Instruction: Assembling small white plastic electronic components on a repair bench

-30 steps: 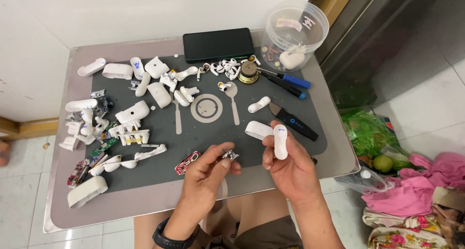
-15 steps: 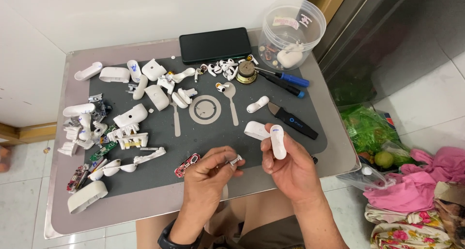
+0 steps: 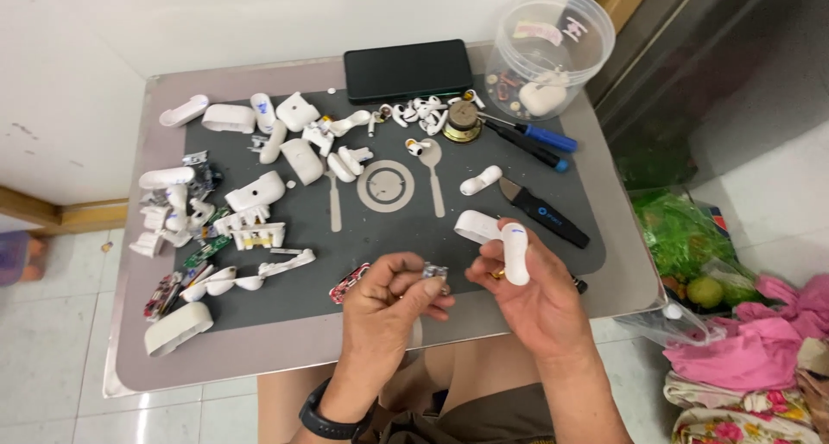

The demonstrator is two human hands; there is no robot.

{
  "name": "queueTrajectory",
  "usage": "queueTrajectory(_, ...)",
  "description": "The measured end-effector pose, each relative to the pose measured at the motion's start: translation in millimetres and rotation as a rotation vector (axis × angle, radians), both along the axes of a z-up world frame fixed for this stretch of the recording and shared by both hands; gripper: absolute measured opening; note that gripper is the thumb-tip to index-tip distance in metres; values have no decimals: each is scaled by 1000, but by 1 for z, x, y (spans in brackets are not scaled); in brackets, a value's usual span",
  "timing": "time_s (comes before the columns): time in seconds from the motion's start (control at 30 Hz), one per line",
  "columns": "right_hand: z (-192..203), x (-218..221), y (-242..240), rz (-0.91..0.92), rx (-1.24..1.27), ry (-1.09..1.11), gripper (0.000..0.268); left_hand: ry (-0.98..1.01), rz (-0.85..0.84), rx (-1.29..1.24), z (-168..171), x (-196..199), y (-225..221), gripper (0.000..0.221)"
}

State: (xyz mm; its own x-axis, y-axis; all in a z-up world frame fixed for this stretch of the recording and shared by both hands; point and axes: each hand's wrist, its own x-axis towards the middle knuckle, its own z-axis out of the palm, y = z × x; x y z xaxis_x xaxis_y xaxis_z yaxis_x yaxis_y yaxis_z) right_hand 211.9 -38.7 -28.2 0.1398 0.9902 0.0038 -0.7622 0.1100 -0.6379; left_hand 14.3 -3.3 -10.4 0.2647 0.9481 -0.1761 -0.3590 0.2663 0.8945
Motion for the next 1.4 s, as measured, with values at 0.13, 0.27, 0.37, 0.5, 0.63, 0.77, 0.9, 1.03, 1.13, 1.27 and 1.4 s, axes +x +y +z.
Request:
queueTrajectory(0.13,-11,6,-4,-22,-38,-75,41,-40,-18,66,-5,-1,1,16)
queueTrajectory(0.27,-5,-5,-3,-33,1,-201,43,17,-55,130,-5,-6,-1,21)
queueTrajectory(0.37,5,-13,-4,-21,27,-314,43,76,-75,168,-2,-9,-2,20)
queueTrajectory(0.5,4,-10,-8,26,31,-431,39,98,-128,242,1,-9,0,20)
queueTrajectory(0.63,11,-17,-9,-16,-4,-483,39,77,-143,261,6,-9,1,25)
queueTrajectory(0.77,11,-18,-9,-9,-48,-504,40,26,-149,277,8,-12,1,28)
queueTrajectory(0.9,12,-23,-10,-81,-95,-516,38,-10,-90,244,-7,-7,-1,30)
queueTrajectory(1.03,-10,-18,-14,-71,-27,-512,42,137,-18,329,-14,-2,-2,33)
queueTrajectory(1.13,-7,-20,-16,-135,-97,-551,43,84,-6,282,-9,-2,-3,34)
queueTrajectory(1.27,-9,-13,-16,-93,-101,-574,39,151,-5,277,12,-4,-7,24)
queueTrajectory(1.4,-15,-8,-16,-51,-76,-571,41,58,-23,251,5,-5,-9,21)
